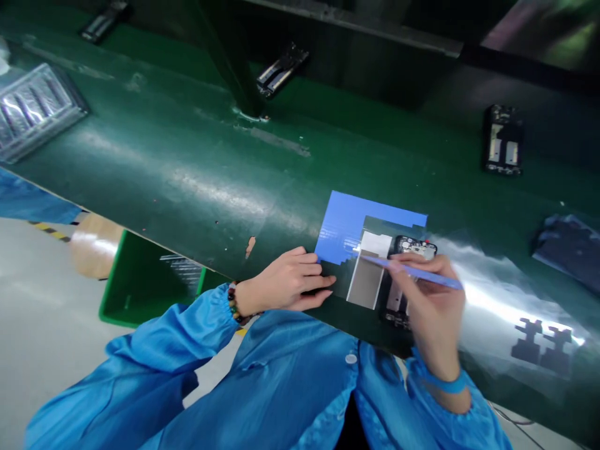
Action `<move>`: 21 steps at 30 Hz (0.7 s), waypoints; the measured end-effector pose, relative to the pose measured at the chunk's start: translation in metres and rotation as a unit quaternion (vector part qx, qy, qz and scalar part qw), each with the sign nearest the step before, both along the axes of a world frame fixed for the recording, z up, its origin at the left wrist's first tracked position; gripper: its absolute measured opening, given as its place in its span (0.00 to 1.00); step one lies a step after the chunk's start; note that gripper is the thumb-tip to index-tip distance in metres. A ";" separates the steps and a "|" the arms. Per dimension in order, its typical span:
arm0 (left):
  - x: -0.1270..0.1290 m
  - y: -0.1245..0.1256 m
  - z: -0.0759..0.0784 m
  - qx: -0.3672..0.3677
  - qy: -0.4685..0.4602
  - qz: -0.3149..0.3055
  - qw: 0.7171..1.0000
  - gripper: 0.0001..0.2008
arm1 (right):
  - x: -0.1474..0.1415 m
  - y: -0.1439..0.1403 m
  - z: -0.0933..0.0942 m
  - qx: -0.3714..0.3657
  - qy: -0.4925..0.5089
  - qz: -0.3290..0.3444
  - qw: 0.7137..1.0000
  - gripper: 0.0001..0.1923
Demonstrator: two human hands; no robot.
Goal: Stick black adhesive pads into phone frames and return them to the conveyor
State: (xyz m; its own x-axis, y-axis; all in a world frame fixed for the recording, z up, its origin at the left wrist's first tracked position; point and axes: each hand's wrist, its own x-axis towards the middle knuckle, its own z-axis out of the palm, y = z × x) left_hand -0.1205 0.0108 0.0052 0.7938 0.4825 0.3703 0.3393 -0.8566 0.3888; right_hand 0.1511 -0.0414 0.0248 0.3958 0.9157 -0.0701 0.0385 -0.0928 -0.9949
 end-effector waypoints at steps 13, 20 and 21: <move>0.135 0.078 0.004 -0.068 0.014 -0.055 0.996 0.13 | 0.099 0.009 -0.025 0.003 -0.061 -0.048 0.997 0.21; 0.141 0.076 -0.004 -0.103 0.019 -0.058 0.993 0.13 | 0.090 0.011 -0.016 -0.005 -0.044 -0.051 0.998 0.21; 0.141 0.076 -0.005 -0.103 0.013 -0.056 0.993 0.13 | 0.090 0.011 -0.016 -0.007 -0.044 -0.053 0.998 0.21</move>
